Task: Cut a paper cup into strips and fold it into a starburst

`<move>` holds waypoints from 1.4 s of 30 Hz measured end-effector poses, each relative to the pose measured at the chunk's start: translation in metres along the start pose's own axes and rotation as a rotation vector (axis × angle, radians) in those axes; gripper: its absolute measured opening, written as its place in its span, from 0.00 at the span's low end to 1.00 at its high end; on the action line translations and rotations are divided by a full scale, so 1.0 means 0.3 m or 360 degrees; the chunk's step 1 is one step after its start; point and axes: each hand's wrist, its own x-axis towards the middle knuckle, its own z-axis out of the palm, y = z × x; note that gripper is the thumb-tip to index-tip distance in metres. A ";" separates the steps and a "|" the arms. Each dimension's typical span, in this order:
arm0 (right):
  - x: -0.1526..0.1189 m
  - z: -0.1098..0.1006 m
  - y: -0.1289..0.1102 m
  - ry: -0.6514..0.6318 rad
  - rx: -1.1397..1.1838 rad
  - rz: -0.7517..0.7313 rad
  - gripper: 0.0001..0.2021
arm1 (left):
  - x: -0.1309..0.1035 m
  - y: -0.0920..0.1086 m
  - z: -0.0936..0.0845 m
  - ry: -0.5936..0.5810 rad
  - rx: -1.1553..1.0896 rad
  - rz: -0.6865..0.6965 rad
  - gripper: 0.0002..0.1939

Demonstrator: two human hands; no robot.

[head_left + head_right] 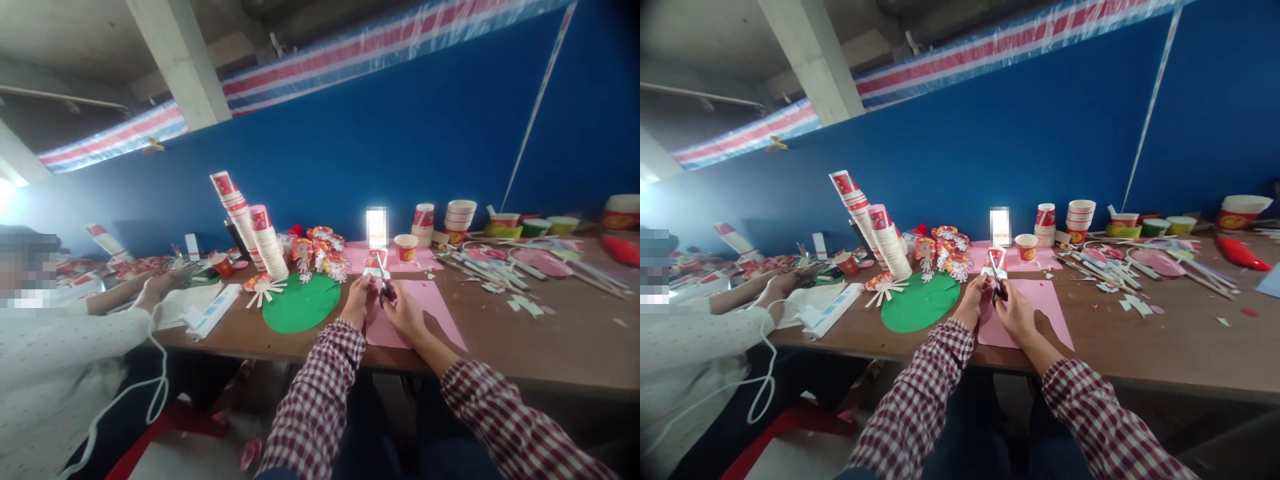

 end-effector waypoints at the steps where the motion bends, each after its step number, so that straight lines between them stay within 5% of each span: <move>1: 0.001 0.001 0.001 0.0002 0.0009 0.0010 0.16 | 0.015 -0.005 0.004 -0.0002 -0.0021 0.0017 0.11; 6: 0.002 0.008 0.005 0.0007 0.0060 0.0042 0.16 | 0.051 -0.004 0.008 0.0034 -0.0269 0.0017 0.08; 17: -0.001 0.002 -0.002 0.0012 -0.0029 0.0045 0.15 | -0.002 0.065 -0.002 0.0130 -0.0700 -0.0135 0.08; 42: 0.001 -0.013 -0.020 -0.0066 0.0029 0.0062 0.12 | -0.013 0.071 0.000 0.0119 -0.0618 -0.0101 0.10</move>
